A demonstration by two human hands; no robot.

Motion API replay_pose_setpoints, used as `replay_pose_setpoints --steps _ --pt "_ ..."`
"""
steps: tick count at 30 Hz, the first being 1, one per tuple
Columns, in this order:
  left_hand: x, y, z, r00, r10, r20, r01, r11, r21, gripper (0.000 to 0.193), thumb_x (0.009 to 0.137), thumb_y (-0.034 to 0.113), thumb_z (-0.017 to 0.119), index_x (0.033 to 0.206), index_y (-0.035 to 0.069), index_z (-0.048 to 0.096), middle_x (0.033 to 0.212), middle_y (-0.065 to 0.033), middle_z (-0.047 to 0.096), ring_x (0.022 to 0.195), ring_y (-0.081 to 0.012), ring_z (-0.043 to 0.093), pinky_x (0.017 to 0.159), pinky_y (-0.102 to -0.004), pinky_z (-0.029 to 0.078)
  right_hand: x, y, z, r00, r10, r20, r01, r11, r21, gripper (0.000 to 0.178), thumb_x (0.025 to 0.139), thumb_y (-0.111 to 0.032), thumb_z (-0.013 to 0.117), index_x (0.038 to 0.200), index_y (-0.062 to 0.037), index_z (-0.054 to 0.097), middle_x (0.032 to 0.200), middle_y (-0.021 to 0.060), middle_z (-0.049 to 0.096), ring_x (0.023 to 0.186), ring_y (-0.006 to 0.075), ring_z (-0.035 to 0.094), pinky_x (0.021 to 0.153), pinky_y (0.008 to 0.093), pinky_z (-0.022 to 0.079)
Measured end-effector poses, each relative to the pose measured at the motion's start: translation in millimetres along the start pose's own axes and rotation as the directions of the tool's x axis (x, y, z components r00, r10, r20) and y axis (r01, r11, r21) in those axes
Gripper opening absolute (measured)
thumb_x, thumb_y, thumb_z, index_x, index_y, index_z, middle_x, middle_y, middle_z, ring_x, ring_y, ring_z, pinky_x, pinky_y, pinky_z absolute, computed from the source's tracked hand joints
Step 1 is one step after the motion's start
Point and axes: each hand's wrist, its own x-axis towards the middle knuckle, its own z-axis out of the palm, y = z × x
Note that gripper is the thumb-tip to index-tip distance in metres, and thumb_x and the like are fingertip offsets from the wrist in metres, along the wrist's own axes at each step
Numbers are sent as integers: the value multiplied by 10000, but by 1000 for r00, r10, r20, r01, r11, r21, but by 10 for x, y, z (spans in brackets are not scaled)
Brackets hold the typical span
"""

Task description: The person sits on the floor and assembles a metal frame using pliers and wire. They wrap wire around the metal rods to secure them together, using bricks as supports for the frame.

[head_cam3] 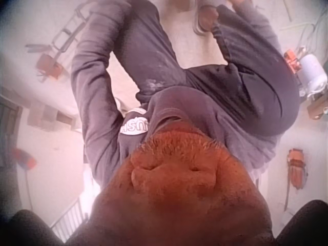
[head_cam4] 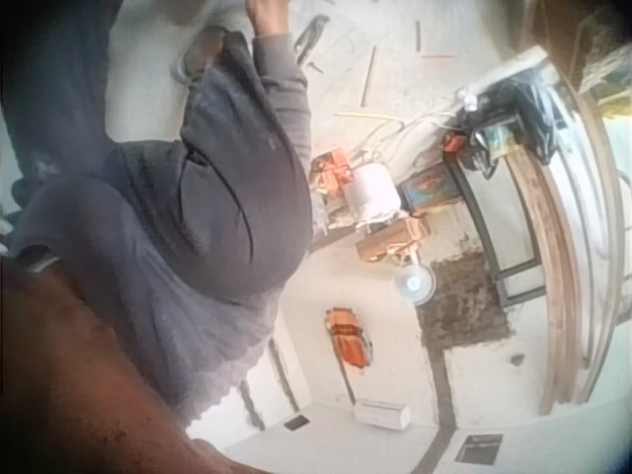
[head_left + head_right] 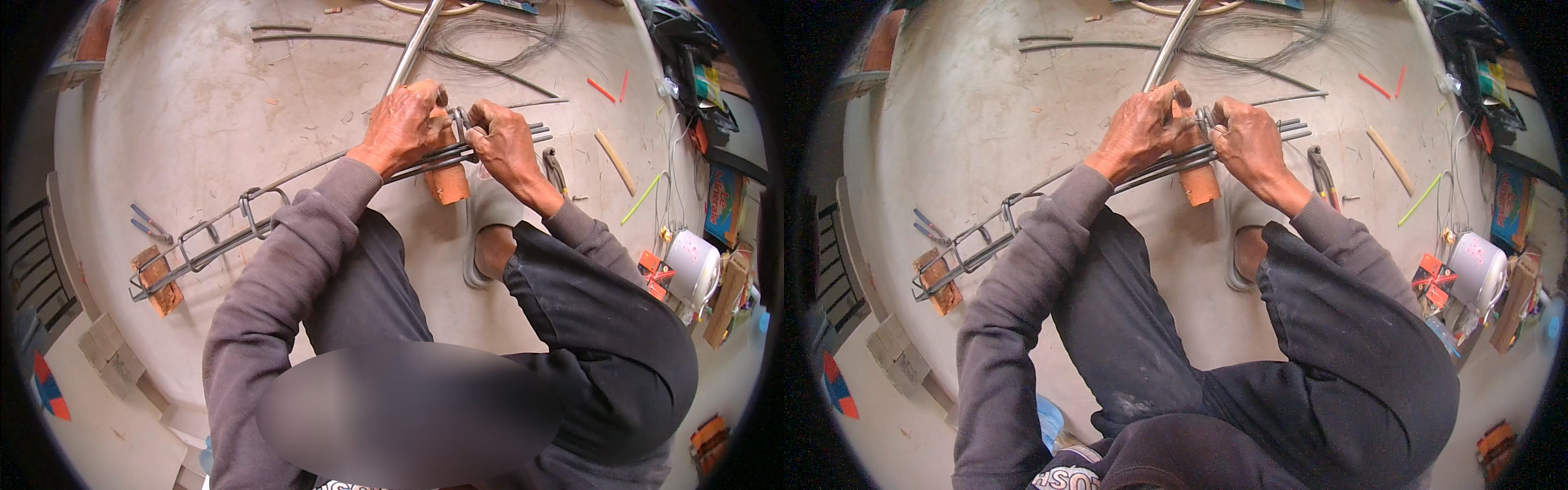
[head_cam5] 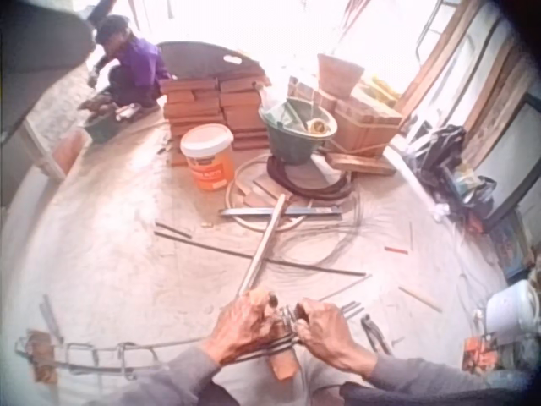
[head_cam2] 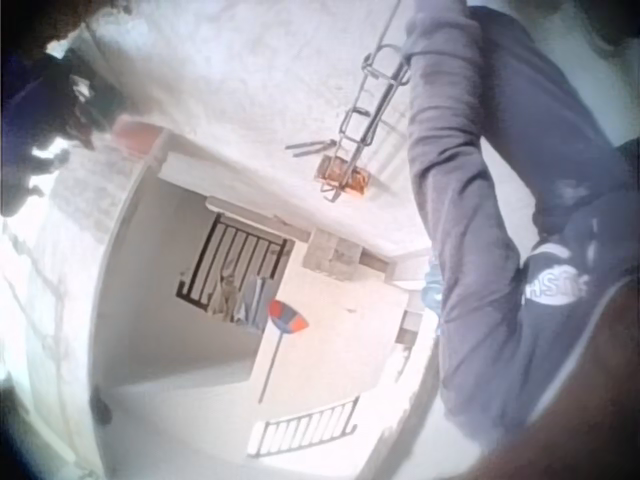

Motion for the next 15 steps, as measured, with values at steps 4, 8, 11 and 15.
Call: replay_pose_setpoints --steps 4,8,11,15 --pt "18 -7 -11 997 51 61 -49 998 -37 294 846 187 684 1117 72 685 883 -168 657 806 -354 652 732 -440 511 41 18 -12 999 21 34 -20 999 -25 109 765 -88 598 811 11 600 740 209 634 738 385 653 684 463 500" --pt "80 -59 30 994 69 87 -66 997 -40 295 865 162 664 1156 121 698 903 -146 642 805 -331 641 739 -420 517 62 51 -21 999 16 41 -15 1000 -16 118 760 -91 602 818 12 601 740 207 633 734 385 649 687 465 497" --pt "124 -89 41 989 62 134 -56 997 -54 278 875 153 655 1147 145 711 854 -143 632 790 -317 635 735 -408 520 73 65 -34 998 30 62 -30 1000 0 133 757 -95 608 828 17 602 734 212 628 726 387 643 686 467 493" --pt "144 -95 53 990 77 120 -68 995 -77 251 881 184 662 1121 143 723 836 -139 642 774 -297 642 725 -406 520 81 100 -87 996 -30 81 32 999 -17 123 776 -84 607 849 15 608 749 215 629 729 382 642 684 461 490"
